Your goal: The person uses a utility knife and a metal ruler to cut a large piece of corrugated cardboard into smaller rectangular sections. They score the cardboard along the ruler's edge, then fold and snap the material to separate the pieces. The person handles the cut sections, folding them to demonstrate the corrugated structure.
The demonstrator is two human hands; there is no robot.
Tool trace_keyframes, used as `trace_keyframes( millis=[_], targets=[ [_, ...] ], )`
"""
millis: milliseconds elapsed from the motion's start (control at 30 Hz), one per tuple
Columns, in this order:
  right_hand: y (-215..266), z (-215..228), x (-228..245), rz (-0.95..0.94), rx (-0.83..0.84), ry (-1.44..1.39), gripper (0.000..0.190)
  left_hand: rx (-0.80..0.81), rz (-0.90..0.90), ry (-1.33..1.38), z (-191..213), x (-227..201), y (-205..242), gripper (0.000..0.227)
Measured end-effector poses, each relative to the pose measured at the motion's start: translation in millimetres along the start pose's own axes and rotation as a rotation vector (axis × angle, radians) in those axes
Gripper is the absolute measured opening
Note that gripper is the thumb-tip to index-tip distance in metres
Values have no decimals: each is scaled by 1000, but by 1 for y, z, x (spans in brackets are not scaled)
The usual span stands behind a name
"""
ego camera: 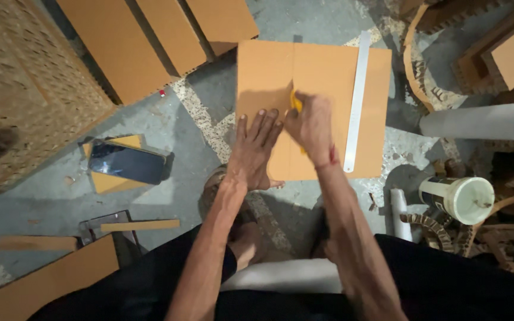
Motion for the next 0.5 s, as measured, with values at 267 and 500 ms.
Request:
trace_keyframes(
  millis=[267, 500],
  targets=[
    [73, 53, 88, -271, 147, -133, 32, -236, 19, 17, -37, 4, 4, 108],
    [123, 67, 118, -390, 165, -142, 36, -102, 21, 109, -30, 3, 7, 118]
  ],
)
Point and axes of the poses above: each hand's wrist, its own y-axis away from the middle knuckle, its own z-axis out of the back of the hand, x = y × z, the point moved 3 cm from there along -y, towards the middle knuckle, and after that the axes turned 15 degrees about z, right-handed, at the moved point
